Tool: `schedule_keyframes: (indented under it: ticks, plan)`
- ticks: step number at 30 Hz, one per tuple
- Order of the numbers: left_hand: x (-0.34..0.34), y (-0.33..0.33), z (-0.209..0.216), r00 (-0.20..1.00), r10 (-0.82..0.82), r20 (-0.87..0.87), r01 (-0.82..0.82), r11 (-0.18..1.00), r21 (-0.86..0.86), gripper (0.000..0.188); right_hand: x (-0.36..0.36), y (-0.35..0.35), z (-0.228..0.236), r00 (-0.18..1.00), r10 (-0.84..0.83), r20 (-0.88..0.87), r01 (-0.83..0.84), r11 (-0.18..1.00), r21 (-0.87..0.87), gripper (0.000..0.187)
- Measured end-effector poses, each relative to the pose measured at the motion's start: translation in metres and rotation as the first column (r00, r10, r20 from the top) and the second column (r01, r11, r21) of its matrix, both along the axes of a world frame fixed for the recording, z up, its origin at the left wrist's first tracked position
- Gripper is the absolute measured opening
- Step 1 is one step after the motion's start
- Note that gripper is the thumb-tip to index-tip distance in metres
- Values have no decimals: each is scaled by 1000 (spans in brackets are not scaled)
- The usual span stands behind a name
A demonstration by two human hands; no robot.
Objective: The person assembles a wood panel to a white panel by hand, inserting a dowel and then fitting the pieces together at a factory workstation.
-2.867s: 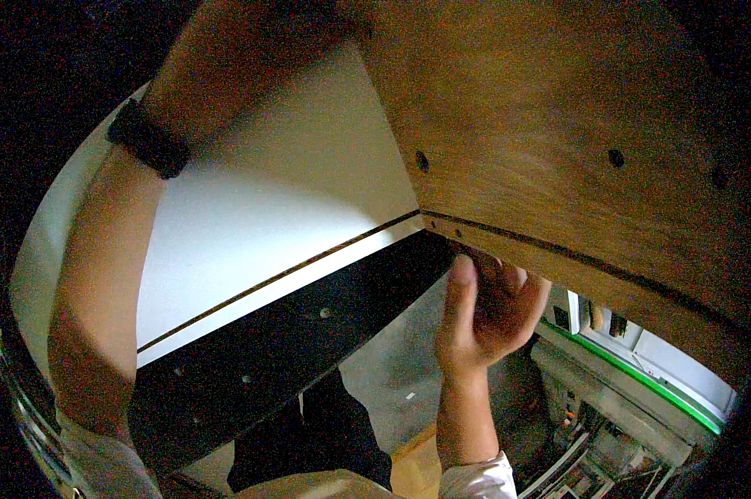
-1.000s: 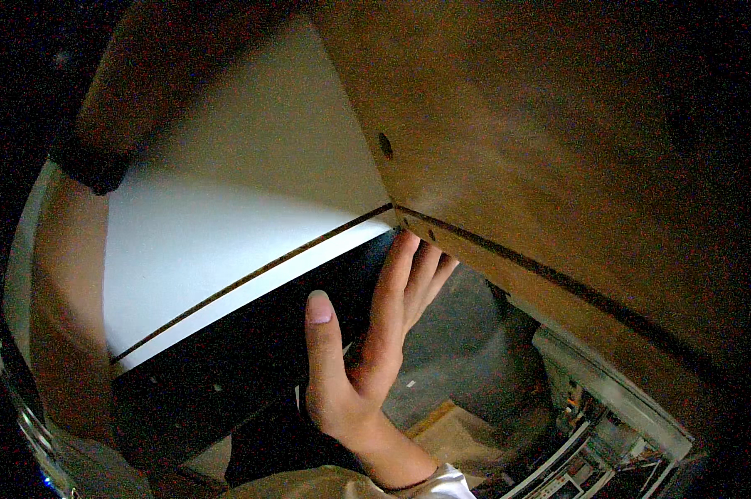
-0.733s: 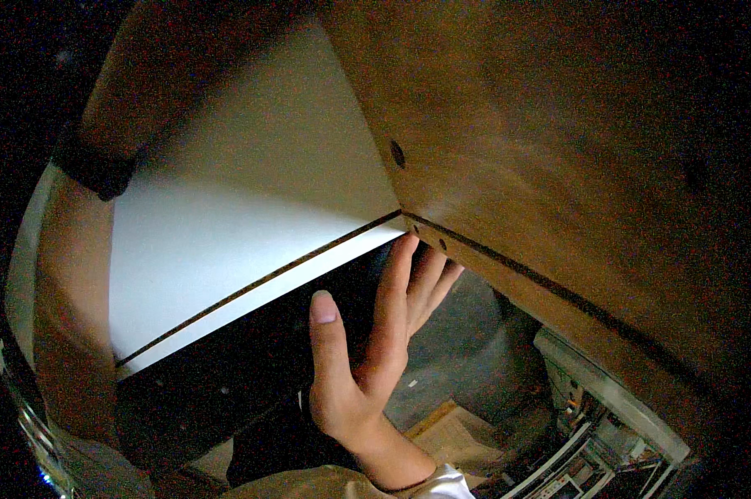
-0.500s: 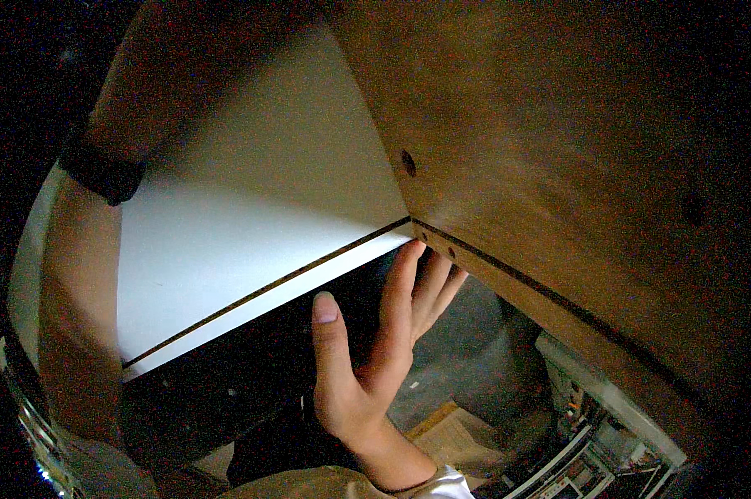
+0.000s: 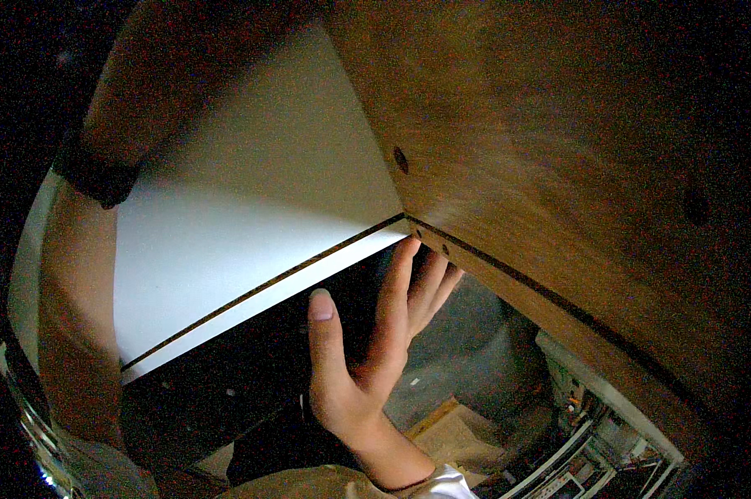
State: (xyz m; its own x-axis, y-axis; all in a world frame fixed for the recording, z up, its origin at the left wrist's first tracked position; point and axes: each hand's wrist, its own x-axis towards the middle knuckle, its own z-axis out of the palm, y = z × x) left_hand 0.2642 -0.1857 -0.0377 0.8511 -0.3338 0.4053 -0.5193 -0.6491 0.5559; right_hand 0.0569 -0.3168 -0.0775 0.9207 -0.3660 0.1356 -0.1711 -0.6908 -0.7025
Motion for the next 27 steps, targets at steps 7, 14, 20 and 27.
schedule_keyframes:
  ticks: [7, 14, 20, 27]
  plan:
    - [13, -11, 5, 1000, -6, -6, 6, 1000, -16, 25, 8, -8, 9, 1000, 1, -18, -1, 1000, -30, 75]
    - [20, -13, 2, 998, -50, -49, 47, 997, -57, 25, 11, -9, 12, 998, -12, -57, 10, 999, -34, 76]
    - [17, -17, 7, 999, -20, -44, 19, 1000, -17, 27, 11, -11, 8, 999, -1, -36, -1, 998, -55, 76]
    - [17, -15, 9, 998, -69, 5, 69, 998, -17, 29, 14, -9, 10, 999, -49, -23, 49, 999, -8, 76]
